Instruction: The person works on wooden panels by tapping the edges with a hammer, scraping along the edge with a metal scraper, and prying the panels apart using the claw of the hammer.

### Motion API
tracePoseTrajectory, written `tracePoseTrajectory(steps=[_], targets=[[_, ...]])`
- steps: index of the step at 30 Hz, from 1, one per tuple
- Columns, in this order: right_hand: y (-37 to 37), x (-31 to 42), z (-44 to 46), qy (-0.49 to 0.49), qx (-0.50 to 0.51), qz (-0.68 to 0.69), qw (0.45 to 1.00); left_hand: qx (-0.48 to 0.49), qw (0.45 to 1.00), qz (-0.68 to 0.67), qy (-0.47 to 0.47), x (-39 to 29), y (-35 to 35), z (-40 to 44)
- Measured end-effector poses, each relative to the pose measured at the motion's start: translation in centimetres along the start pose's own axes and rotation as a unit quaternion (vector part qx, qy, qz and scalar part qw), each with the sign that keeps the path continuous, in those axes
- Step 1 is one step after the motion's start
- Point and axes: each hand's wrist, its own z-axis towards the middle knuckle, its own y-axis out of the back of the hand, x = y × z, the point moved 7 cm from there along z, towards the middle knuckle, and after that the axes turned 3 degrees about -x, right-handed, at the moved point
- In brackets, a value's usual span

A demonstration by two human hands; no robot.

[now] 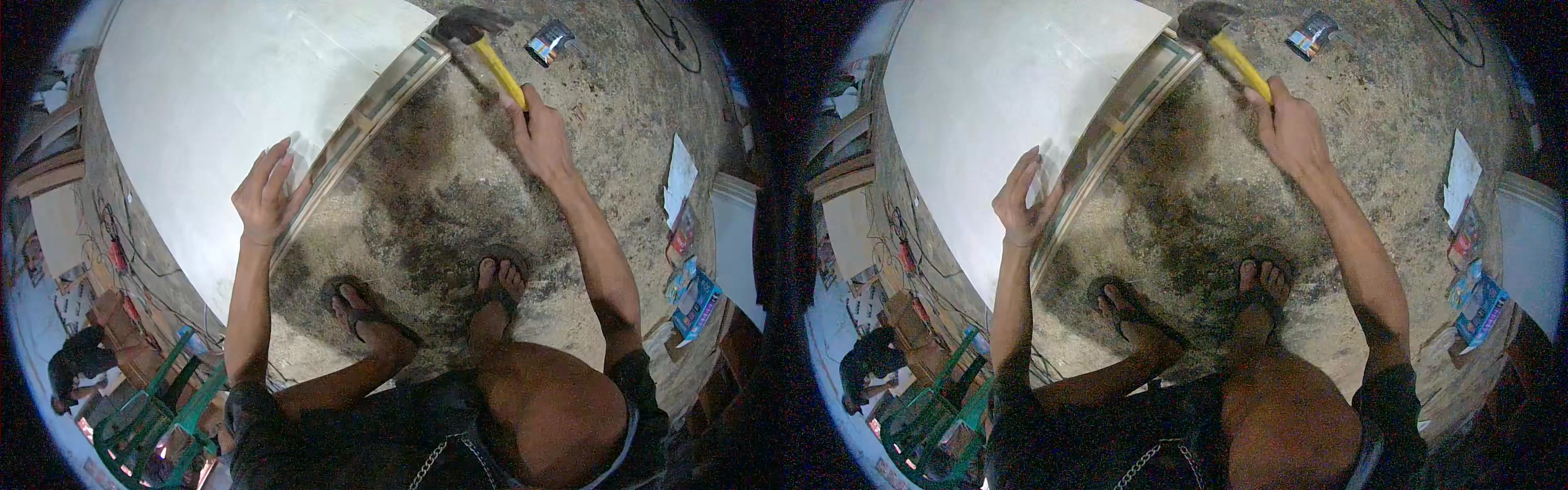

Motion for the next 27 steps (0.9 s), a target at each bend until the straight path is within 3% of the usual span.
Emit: tracePoseTrajectory(steps=[4, 7, 10, 12, 16, 22, 24, 27], targets=[[0.1, 0.6, 0.0, 0.002, -0.027, 0.035, 0.999, -0.038, 0.999, -0.018, 0.009, 0.0, 0.4, 0.1], [-1.9, 0.1, -0.2, -0.007, -0.004, -0.005, 1.000, -0.040, 0.999, -0.034, -0.002, 0.1, 0.7, -0.1], [-1.7, 0.8, 0.7, 0.050, 0.000, -0.108, 0.993, -0.037, 0.998, -0.044, -0.007, 0.0, 0.6, 0.1], [-1.8, 0.7, 0.9, 0.032, 0.041, -0.109, 0.993, -0.026, 0.999, -0.039, -0.009, 0.0, 0.5, 0.2], [-1.6, 0.9, 0.7, 0.002, 0.026, -0.101, 0.994, -0.046, 0.998, -0.031, -0.002, 0.0, 0.3, 0.0], [-1.9, -1.6, 0.7, -0.051, 0.055, 0.061, 0.995, -0.012, 1.000, -0.018, -0.001, 0.1, -0.3, -0.3], [-1.2, -2.8, 0.1, -0.066, -0.022, 0.094, 0.993, 0.000, 1.000, -0.006, 0.000, 0.2, -0.7, -0.4], [-1.1, -5.3, -1.2, -0.094, -0.036, 0.159, 0.982, -0.004, 1.000, -0.012, 0.003, 0.2, -0.8, -0.6]])
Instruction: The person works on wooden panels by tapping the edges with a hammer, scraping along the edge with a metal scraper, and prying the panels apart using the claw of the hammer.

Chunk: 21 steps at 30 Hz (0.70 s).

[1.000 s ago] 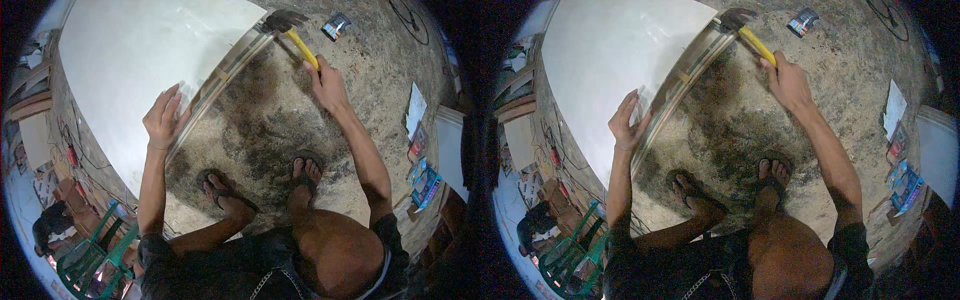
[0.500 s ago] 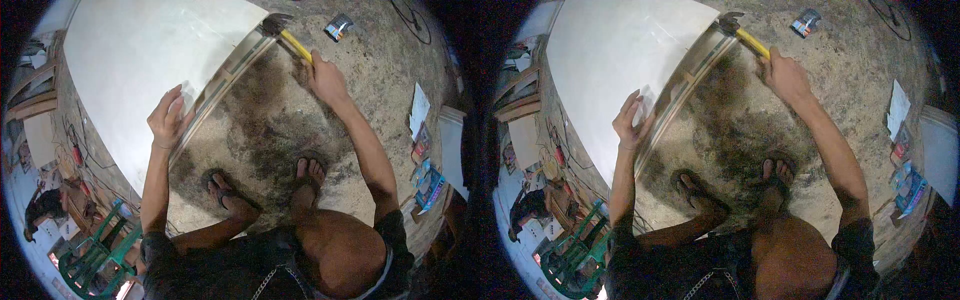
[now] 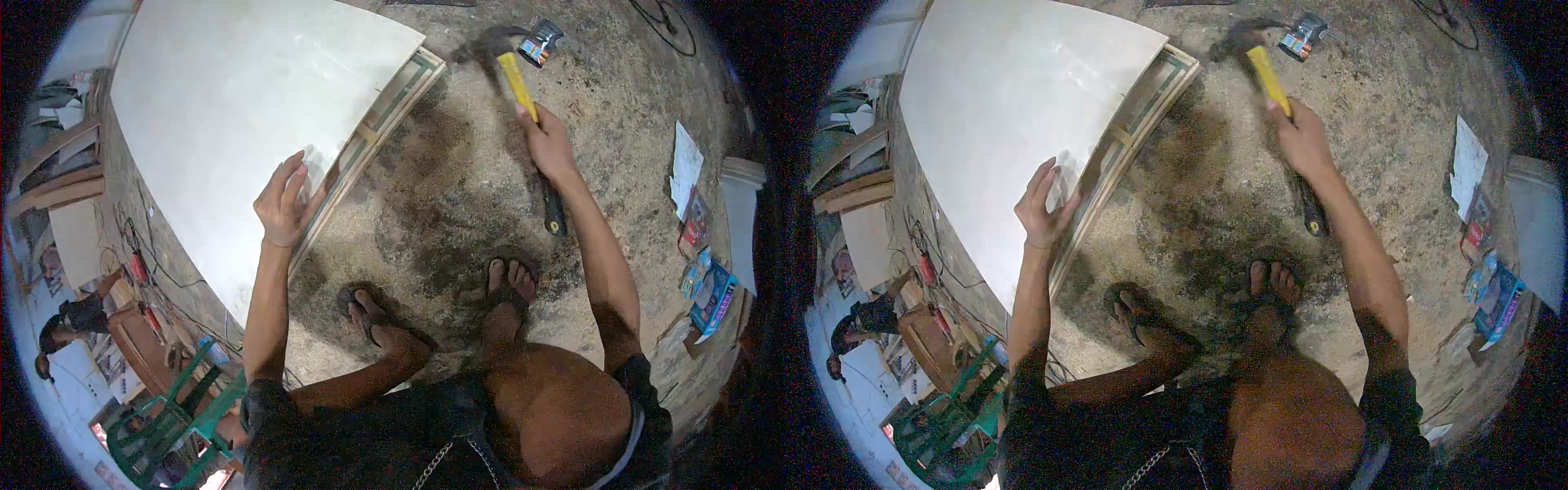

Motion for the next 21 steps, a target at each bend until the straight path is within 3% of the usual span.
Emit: tracePoseTrajectory(steps=[1, 8, 10, 12, 15, 18, 20, 21], targets=[[0.6, -1.0, -0.4, -0.051, 0.006, -0.010, 0.999, -0.001, 1.000, 0.005, -0.007, -0.1, 0.0, 0.0], [3.6, -6.5, -3.8, -0.142, -0.010, 0.053, 0.988, 0.016, 1.000, 0.022, 0.000, -0.3, -0.4, 0.2], [5.9, -5.8, -5.0, -0.070, -0.115, 0.033, 0.990, 0.014, 1.000, 0.023, -0.002, -0.3, -0.6, 0.1], [7.2, -9.2, -6.5, -0.160, -0.128, 0.063, 0.977, -0.002, 0.999, 0.035, 0.001, -0.4, -0.7, 0.0], [10.3, -10.9, -8.7, -0.175, -0.164, 0.039, 0.970, 0.048, 0.996, 0.065, 0.029, -0.2, -1.6, -0.1], [13.7, -13.3, -11.4, -0.213, -0.231, 0.018, 0.949, 0.015, 0.997, 0.073, 0.001, -1.1, -1.8, 0.7], [14.6, -13.3, -12.9, -0.196, -0.282, 0.132, 0.930, -0.008, 0.998, 0.055, 0.005, -0.8, -2.5, 0.0], [14.7, -14.9, -13.5, -0.245, -0.278, 0.169, 0.913, 0.028, 0.998, 0.043, 0.035, 0.2, -4.1, -1.3]])
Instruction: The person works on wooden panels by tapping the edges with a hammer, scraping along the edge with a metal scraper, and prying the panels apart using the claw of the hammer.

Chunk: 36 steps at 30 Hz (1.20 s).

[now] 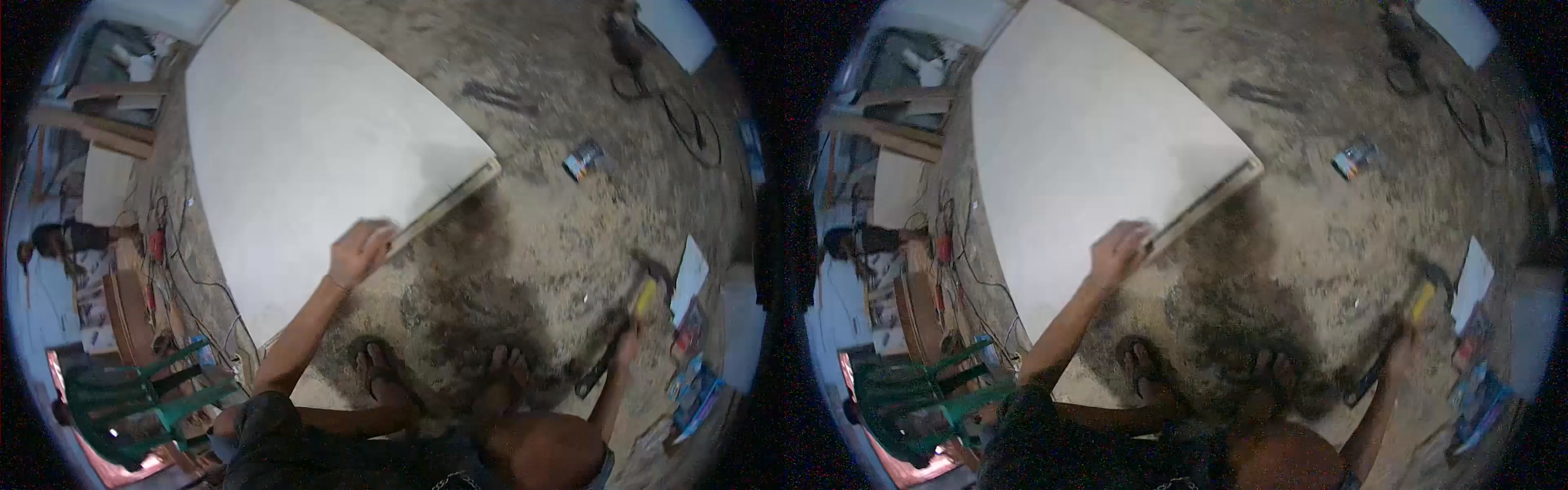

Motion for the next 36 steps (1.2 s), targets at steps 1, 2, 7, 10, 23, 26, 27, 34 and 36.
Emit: tracePoseTrajectory(steps=[1, 2, 7, 10, 23, 26, 27, 34, 36], targets=[[1.6, -2.4, 1.4, -0.057, 0.003, 0.021, 0.998, 0.033, 0.999, -0.005, 0.027, -0.6, 0.0, 0.4], [1.4, -1.6, 0.7, -0.102, 0.036, 0.068, 0.992, 0.065, 0.998, 0.000, 0.017, -0.2, -0.8, -0.6], [4.6, -12.1, 8.1, -0.014, 0.087, 0.051, 0.995, 0.200, 0.979, 0.031, 0.028, 1.1, -2.7, -1.9], [-0.4, -3.9, 7.7, 0.044, 0.091, -0.033, 0.994, 0.226, 0.972, 0.044, -0.044, 1.6, -1.0, -3.3], [-21.6, 35.4, 10.2, 0.596, 0.065, -0.184, 0.779, 0.204, 0.918, -0.209, 0.270, 0.3, 26.0, 2.8], [-27.8, 44.1, -1.3, 0.656, 0.087, -0.032, 0.749, 0.130, 0.892, -0.377, 0.215, -6.2, 27.9, 5.6], [-30.0, 46.0, -4.1, 0.645, 0.107, -0.087, 0.751, 0.125, 0.889, -0.395, 0.198, -7.3, 27.3, 5.8], [-41.5, 32.0, -5.1, 0.500, 0.225, -0.269, 0.792, 0.489, 0.813, -0.098, 0.300, -4.5, 17.8, -3.6], [-35.6, 29.9, -10.6, 0.445, 0.291, -0.512, 0.675, 0.417, 0.853, -0.116, 0.293, -5.0, 18.9, -3.0]])
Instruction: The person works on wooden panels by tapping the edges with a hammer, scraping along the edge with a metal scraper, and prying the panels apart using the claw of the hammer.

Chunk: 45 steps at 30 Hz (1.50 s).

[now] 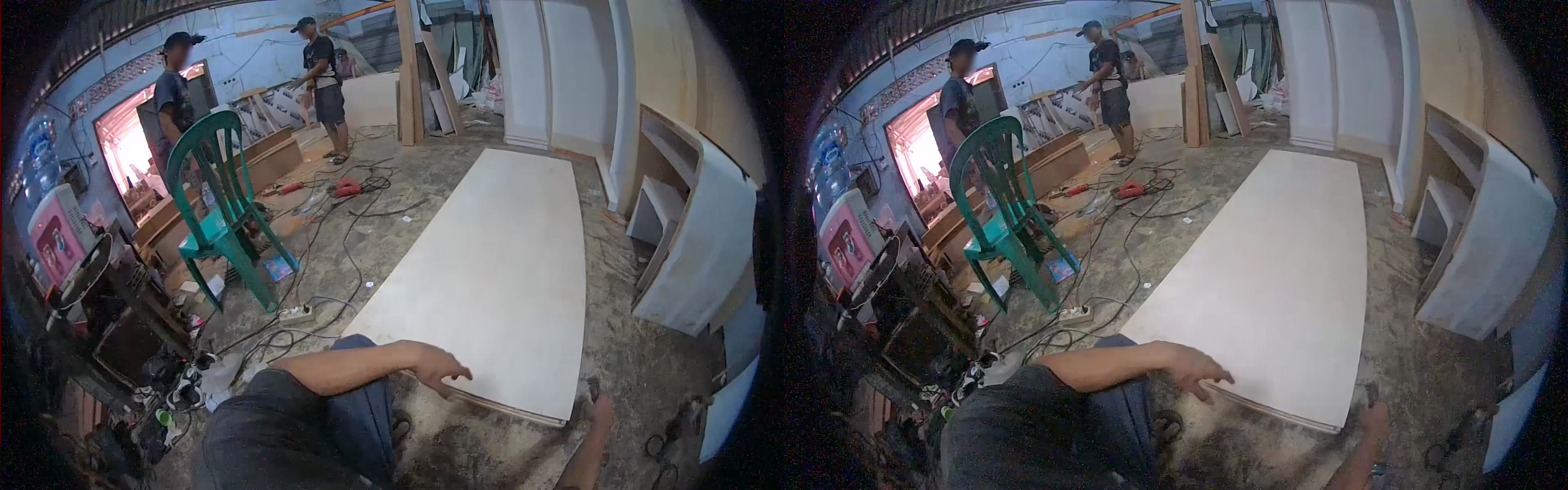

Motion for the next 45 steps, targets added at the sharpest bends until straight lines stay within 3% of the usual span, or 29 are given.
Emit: tracePoseTrajectory(steps=[1, 3, 7, 9, 13, 15, 19, 21, 22, 24, 34, 37, 39, 43, 45], targets=[[-2.2, -1.8, 1.2, 0.002, 0.005, 0.003, 1.000, -0.075, 0.996, -0.026, -0.038, -0.6, 1.2, -0.7], [-6.6, -7.1, 5.7, -0.061, -0.046, 0.096, 0.992, -0.080, 0.994, -0.070, -0.002, -1.4, 3.4, -3.0], [-8.3, -10.1, 9.2, -0.058, -0.050, 0.104, 0.992, -0.128, 0.990, -0.036, 0.036, 0.1, 4.1, -4.6], [-9.1, -9.9, 10.3, -0.020, -0.135, 0.129, 0.982, -0.133, 0.989, -0.011, 0.057, 0.4, 4.2, -4.9], [-7.3, -6.0, 8.1, -0.013, -0.078, 0.135, 0.988, -0.108, 0.993, -0.046, 0.019, -1.8, 4.0, -5.3], [-8.7, -4.7, 9.5, 0.022, 0.012, 0.124, 0.992, -0.095, 0.995, -0.039, 0.014, -2.8, 4.0, -5.5], [-9.4, -4.2, 9.7, -0.023, 0.029, 0.149, 0.988, -0.086, 0.996, -0.035, -0.003, -4.0, 4.0, -6.7], [-10.4, -4.0, 11.6, 0.097, -0.030, 0.072, 0.992, -0.098, 0.994, -0.035, -0.015, -4.1, 3.8, -7.1], [-11.2, -4.3, 12.8, 0.096, -0.027, 0.069, 0.993, -0.112, 0.993, -0.032, -0.026, -4.2, 3.8, -7.4], [-13.8, -6.2, 14.3, -0.008, 0.079, 0.127, 0.989, -0.112, 0.993, -0.038, -0.024, -4.0, 3.6, -7.9], [-10.0, -5.7, 12.2, 0.011, 0.007, 0.091, 0.996, -0.101, 0.994, -0.031, 0.006, -3.3, 3.6, -8.1], [-11.4, -6.3, 13.9, 0.014, 0.031, 0.077, 0.996, -0.106, 0.993, -0.043, -0.009, -3.4, 3.6, -8.2], [-14.5, -8.4, 16.9, 0.000, 0.044, 0.172, 0.984, -0.110, 0.993, -0.040, -0.015, -3.5, 3.7, -8.3], [-16.3, -9.8, 18.9, 0.002, 0.057, 0.124, 0.991, -0.106, 0.994, -0.033, -0.008, -3.5, 3.6, -8.3], [-15.6, -9.9, 18.7, -0.002, 0.016, 0.097, 0.995, -0.112, 0.993, -0.035, -0.016, -3.4, 3.6, -8.3]])
